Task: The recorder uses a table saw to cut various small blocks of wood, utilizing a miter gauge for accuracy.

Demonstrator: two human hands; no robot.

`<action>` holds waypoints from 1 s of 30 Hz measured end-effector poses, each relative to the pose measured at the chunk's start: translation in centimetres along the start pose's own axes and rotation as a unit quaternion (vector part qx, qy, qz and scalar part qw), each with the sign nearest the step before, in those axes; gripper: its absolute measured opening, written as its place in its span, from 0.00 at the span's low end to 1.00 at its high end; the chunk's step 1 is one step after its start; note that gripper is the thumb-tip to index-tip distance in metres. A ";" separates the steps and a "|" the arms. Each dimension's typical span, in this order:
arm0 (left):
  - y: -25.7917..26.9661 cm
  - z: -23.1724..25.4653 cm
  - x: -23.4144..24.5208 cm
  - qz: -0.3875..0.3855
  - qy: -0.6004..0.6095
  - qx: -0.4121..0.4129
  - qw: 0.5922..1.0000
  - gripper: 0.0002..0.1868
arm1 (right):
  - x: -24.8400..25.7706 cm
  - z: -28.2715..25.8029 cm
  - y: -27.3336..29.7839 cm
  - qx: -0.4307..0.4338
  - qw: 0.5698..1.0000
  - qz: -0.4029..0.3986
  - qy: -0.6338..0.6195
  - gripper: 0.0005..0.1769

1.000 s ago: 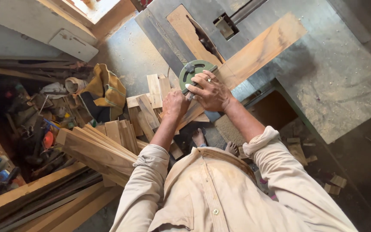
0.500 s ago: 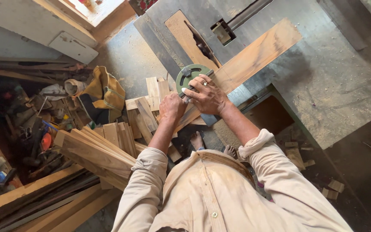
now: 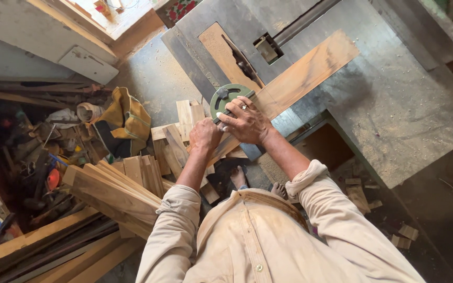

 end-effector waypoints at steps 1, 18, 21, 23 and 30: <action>-0.1 -0.1 -0.1 -0.001 -0.004 -0.005 1.000 0.26 | -0.1 0.0 0.0 -0.001 1.000 -0.001 -0.002 0.24; -2.0 -0.9 -0.7 0.004 -0.054 -0.023 0.998 0.26 | 0.3 0.4 -1.3 0.001 1.000 0.017 0.003 0.25; -1.9 -0.9 -0.4 0.006 -0.048 -0.025 0.999 0.25 | 0.2 0.3 -1.4 0.002 1.000 0.022 0.004 0.25; -2.1 -0.7 -0.2 0.003 -0.049 -0.029 0.998 0.25 | 0.0 0.5 -1.5 0.002 1.000 0.025 0.008 0.25; -2.1 -1.0 -0.3 0.012 -0.046 -0.028 0.998 0.23 | 0.4 0.3 -1.5 -0.003 1.000 0.031 0.001 0.24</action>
Point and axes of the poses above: each hand's wrist, its own y-axis away from the middle knuckle, its own x-axis out of the back of the hand, z = x × y, the point moved 7 cm from there along -y, towards the middle knuckle, and after that the axes turned 11 degrees about y, right-handed, at the moved point
